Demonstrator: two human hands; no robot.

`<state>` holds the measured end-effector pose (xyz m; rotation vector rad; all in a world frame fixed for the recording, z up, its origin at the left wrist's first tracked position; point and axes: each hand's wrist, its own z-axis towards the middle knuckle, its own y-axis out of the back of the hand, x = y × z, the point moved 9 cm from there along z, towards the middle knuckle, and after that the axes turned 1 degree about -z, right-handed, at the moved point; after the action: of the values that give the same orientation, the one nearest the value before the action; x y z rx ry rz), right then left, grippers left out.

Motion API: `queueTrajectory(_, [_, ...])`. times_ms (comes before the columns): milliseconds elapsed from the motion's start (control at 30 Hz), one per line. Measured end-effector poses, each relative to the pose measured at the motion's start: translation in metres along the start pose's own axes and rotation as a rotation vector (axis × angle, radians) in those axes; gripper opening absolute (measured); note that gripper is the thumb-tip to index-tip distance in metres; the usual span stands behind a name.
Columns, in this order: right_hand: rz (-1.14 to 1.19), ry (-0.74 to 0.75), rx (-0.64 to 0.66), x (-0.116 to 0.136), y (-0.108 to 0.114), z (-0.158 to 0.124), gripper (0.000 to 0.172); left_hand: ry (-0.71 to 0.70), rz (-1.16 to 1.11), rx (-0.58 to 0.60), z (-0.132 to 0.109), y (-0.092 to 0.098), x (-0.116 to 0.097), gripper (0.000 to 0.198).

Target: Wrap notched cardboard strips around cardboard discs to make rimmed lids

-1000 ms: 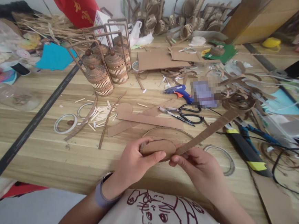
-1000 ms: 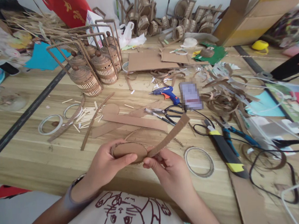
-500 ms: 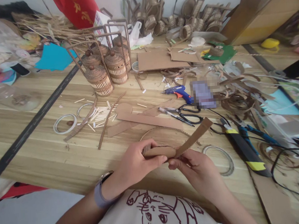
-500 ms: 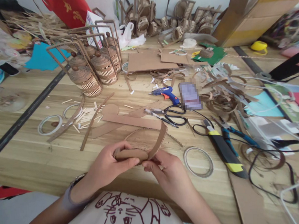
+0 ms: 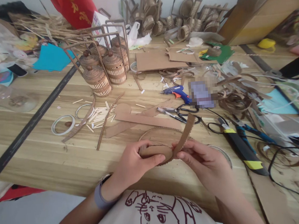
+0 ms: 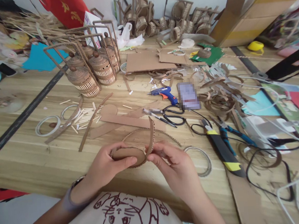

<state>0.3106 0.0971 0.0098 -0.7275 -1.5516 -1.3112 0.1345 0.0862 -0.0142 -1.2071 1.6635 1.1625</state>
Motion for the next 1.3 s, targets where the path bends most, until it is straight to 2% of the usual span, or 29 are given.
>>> queueTrajectory(467, [-0.133, 0.066, 0.008, 0.011, -0.002, -0.002, 0.015, -0.103, 0.123, 0.049, -0.002, -0.003, -0.012, 0.014])
queueTrajectory(667, [-0.154, 0.073, 0.086, 0.018, -0.009, 0.0, 0.014, -0.059, 0.168, 0.157, -0.001, -0.008, -0.015, 0.011])
queueTrajectory(767, [-0.104, 0.025, 0.052, 0.008, -0.008, -0.003, 0.014, -0.056, 0.105, 0.141, 0.0, -0.006, -0.015, 0.012])
queueTrajectory(900, [-0.006, -0.054, -0.024, -0.012, -0.008, -0.009, 0.02, -0.076, -0.087, 0.021, 0.0, 0.001, -0.009, 0.025])
queueTrajectory(967, [0.017, -0.072, -0.03, -0.017, -0.01, -0.01, 0.022, -0.076, -0.129, -0.007, 0.0, 0.002, -0.006, 0.024])
queueTrajectory(1067, [0.052, -0.065, -0.016, -0.014, -0.011, -0.01, 0.021, -0.099, -0.108, -0.015, -0.002, 0.002, -0.008, 0.021])
queueTrajectory(1233, [0.159, -0.068, -0.137, -0.002, 0.008, -0.005, 0.021, -0.188, 0.0, 0.045, -0.005, -0.002, -0.021, 0.014])
queueTrajectory(1300, [0.141, -0.044, -0.136, 0.003, 0.009, -0.004, 0.018, -0.2, 0.044, 0.063, -0.007, -0.004, -0.023, 0.014])
